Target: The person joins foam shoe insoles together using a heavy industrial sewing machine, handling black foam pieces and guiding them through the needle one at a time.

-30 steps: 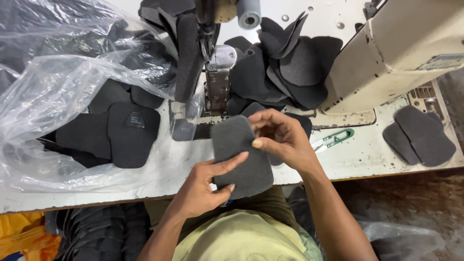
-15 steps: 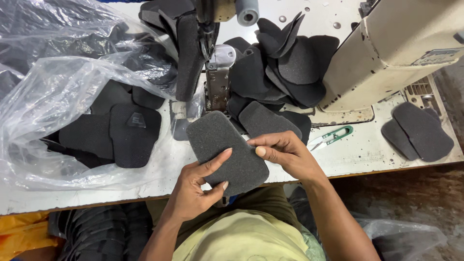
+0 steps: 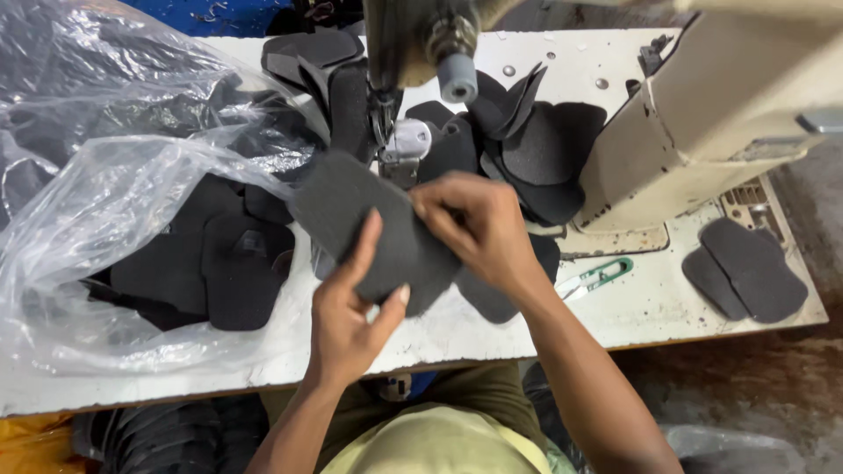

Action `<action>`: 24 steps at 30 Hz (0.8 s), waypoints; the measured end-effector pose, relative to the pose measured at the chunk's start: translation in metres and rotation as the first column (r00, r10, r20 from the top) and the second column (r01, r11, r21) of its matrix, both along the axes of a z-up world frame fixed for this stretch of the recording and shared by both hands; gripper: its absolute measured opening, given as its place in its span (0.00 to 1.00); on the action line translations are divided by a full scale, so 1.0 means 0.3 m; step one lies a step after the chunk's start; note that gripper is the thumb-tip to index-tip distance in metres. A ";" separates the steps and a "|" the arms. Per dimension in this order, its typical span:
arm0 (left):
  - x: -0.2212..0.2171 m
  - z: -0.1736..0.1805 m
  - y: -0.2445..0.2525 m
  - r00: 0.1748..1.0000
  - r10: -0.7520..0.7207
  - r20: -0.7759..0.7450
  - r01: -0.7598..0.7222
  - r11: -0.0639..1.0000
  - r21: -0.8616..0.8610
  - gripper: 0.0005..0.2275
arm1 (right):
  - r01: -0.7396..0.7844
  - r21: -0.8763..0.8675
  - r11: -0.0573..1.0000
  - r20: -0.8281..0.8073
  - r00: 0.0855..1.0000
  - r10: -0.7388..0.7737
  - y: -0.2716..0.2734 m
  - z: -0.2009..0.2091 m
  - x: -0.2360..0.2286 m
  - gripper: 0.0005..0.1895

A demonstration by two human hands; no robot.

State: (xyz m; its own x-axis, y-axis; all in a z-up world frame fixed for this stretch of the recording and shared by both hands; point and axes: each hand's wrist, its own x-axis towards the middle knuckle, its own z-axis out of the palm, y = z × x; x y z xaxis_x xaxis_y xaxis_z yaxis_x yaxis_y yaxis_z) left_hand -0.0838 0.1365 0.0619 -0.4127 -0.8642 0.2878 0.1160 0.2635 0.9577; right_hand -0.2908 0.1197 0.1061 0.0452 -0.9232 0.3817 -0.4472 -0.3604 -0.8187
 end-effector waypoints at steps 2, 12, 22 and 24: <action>-0.038 0.032 -0.070 0.984 0.172 -0.041 -0.171 0.985 0.030 0.35 | 0.022 -0.096 0.995 -0.187 0.982 -0.039 -0.107 0.065 0.002 0.08; -0.013 0.105 -0.208 0.952 0.080 -0.296 0.044 0.919 0.392 0.39 | 0.016 0.312 0.950 0.186 0.979 -0.077 -0.302 0.020 -0.027 0.06; 0.071 0.122 -0.352 0.966 -0.104 -0.236 0.186 0.916 0.355 0.40 | 0.044 0.314 0.948 0.453 0.871 -0.191 -0.296 0.034 0.020 0.11; 0.094 0.152 -0.404 0.977 -0.137 -0.166 0.189 0.913 0.363 0.40 | 0.071 0.339 0.938 0.387 0.898 -0.208 -0.276 0.049 0.011 0.07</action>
State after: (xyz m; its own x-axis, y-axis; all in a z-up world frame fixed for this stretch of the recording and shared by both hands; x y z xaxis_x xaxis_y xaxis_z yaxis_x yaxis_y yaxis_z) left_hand -0.0555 0.0154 0.1075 -0.5374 -0.8431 0.0191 0.2608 -0.1446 0.9545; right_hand -0.2875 0.0369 0.1209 -0.1904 -0.9812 0.0318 -0.0728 -0.0182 -0.9972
